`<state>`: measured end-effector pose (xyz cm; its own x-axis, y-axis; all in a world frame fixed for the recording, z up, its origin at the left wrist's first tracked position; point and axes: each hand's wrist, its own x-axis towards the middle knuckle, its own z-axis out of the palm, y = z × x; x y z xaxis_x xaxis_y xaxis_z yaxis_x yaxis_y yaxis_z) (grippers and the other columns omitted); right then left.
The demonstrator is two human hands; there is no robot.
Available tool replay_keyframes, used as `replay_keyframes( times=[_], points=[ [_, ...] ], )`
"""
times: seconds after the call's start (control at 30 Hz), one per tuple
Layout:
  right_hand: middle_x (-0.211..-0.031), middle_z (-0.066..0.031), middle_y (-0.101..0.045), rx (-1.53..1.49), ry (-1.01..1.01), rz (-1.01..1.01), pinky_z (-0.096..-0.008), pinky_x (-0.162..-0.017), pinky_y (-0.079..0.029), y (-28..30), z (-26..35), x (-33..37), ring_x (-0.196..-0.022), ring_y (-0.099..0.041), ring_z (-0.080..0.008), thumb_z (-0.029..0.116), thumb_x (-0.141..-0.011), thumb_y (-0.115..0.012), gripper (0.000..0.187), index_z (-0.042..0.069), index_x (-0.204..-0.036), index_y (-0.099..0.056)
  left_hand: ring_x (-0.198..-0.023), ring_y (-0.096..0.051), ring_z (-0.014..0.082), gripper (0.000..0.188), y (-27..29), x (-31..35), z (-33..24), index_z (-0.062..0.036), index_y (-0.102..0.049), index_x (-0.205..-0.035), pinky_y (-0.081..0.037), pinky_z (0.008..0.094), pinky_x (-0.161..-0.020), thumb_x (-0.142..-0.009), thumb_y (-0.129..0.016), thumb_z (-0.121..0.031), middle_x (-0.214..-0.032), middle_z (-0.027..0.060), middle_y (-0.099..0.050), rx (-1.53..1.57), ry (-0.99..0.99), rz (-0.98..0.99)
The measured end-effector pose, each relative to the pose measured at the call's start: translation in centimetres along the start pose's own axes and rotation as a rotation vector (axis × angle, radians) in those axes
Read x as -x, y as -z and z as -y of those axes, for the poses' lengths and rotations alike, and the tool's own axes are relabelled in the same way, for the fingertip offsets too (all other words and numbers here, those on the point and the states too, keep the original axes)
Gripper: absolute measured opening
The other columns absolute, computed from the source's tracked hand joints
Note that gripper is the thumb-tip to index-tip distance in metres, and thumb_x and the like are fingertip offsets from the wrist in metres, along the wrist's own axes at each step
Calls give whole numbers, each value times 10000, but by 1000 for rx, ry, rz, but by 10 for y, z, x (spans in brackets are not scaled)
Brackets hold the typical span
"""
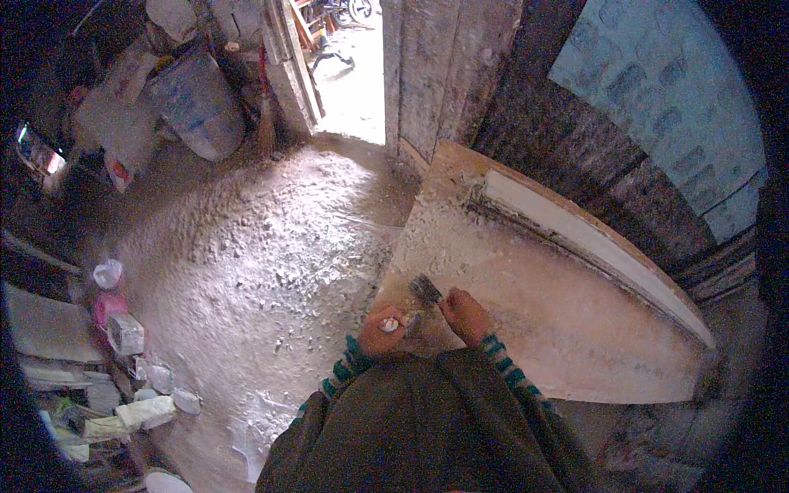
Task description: The person scrapes a white powdery substance from a large wooden board using a small metal scraper. They repeatedly scrape the surface and wipe the residue with their hand, working along the length of the board.
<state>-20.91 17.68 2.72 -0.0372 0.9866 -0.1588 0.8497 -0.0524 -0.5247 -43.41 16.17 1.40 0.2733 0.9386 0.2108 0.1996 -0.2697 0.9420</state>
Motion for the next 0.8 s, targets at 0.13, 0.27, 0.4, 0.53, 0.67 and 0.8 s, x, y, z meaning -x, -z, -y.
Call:
replay_keyframes(
  times=[0.13,0.27,0.4,0.53,0.67,0.8],
  points=[
    [-795,-157,-566,-95,247,-184,-441,-630,-439,-37,23,-60,-713,-555,-352,303,-809,-578,263,47,-812,-519,-827,-580,222,78,8,6,-15,-53,-584,-767,-445,346,-780,-714,-632,-22,-833,70,-612,118,197,-17],
    [-756,-151,-561,-11,238,-61,-440,-605,-435,-12,56,-72,-687,-552,-348,316,-791,-593,275,52,-803,-517,-785,-578,198,84,-5,4,16,-46,-585,-784,-454,327,-747,-716,-625,-19,-818,65,-604,82,11,-125],
    [-722,-147,-576,1,52,60,-443,-600,-433,41,38,-29,-690,-564,-337,353,-762,-615,309,55,-783,-536,-762,-569,184,79,2,2,8,-46,-584,-800,-460,290,-714,-732,-620,-30,-809,70,-595,121,10,-67],
    [-706,-144,-586,67,-62,115,-445,-602,-433,39,-11,27,-701,-582,-323,365,-751,-624,314,60,-768,-553,-757,-560,204,75,40,20,18,-50,-565,-787,-451,312,-701,-737,-618,-30,-803,79,-587,79,131,-344],
    [-719,-146,-598,-95,-112,152,-428,-609,-437,27,-22,58,-716,-590,-320,365,-745,-641,316,60,-784,-564,-737,-554,200,92,51,-11,34,-47,-552,-747,-449,309,-698,-707,-607,14,-775,72,-573,-40,31,-495],
    [-750,-152,-606,-118,-136,6,-422,-616,-436,18,-30,65,-724,-589,-325,355,-738,-657,310,64,-806,-574,-728,-553,198,117,49,-42,-4,-46,-556,-735,-450,295,-693,-679,-608,42,-766,68,-569,-155,-37,-463]
  ],
)
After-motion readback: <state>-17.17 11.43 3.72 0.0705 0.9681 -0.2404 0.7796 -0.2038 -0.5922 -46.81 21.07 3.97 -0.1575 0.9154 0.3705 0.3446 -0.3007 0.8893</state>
